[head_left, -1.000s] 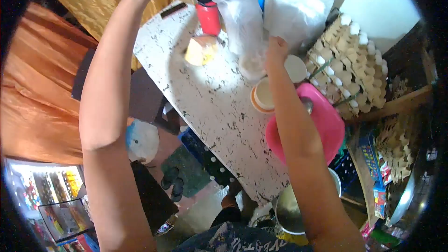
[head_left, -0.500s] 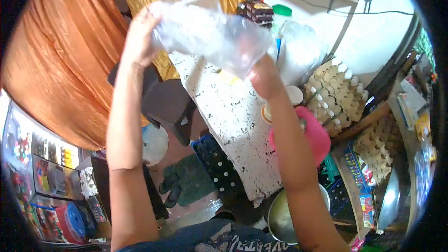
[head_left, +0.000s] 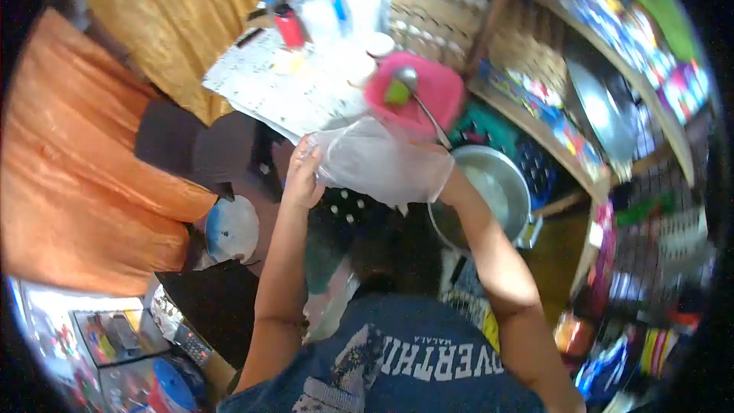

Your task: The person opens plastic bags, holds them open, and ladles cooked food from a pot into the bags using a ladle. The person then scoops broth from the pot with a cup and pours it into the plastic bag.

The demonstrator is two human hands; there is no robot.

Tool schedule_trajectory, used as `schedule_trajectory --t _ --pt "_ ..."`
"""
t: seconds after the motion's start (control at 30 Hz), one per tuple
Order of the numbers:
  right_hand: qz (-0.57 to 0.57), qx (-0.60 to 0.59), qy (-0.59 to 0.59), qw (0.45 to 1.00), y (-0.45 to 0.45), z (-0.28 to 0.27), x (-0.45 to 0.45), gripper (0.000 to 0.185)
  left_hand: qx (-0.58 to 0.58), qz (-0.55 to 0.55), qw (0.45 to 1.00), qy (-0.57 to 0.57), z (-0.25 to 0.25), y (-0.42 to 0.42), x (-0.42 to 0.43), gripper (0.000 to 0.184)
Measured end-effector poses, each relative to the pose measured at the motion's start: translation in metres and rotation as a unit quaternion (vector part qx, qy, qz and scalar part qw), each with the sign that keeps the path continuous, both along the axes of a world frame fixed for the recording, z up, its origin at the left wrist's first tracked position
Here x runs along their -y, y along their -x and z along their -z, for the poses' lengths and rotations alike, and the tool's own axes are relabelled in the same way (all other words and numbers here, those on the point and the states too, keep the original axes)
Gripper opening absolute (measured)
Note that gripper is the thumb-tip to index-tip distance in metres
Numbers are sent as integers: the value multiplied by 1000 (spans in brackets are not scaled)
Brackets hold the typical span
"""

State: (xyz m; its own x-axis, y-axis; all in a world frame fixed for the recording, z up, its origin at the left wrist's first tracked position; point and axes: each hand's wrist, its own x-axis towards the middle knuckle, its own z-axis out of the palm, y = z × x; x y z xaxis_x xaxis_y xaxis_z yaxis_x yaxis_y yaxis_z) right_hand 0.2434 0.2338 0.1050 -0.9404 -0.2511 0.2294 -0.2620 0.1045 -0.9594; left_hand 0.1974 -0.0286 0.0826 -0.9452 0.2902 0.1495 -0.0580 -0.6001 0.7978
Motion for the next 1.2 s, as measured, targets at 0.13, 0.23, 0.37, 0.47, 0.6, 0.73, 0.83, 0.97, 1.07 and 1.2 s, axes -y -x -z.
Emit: schedule_trajectory --t 0.13,0.23,0.37,0.47,0.6,0.73,0.83,0.97,1.07,1.2 --pt "27 89 31 995 -104 24 -41 17 -88 67 950 293 10 -61 -40 42" --pt "188 133 -86 969 -162 29 -57 10 -196 -3 862 468 5 -96 -72 43" --pt "267 220 -20 938 -227 12 -67 10 -223 78 875 423 22 -135 -121 36" --pt "351 199 -10 915 -266 13 -66 10 -288 124 839 445 62 -151 -159 20" --pt "514 119 -111 842 -316 41 -55 11 -371 221 813 391 73 -181 -175 15" --pt "679 111 64 723 -363 63 -12 35 -261 370 800 393 100 -214 -156 23" --pt "649 155 157 728 -393 60 41 54 -316 426 762 372 135 -225 -142 30" --pt "626 198 151 739 -429 74 100 69 -215 601 686 349 136 -236 -143 36" --pt "669 232 122 696 -436 92 130 66 -317 620 637 331 119 -236 -132 37" --pt "742 192 134 629 -429 119 152 64 -190 694 619 315 100 -236 -130 37"
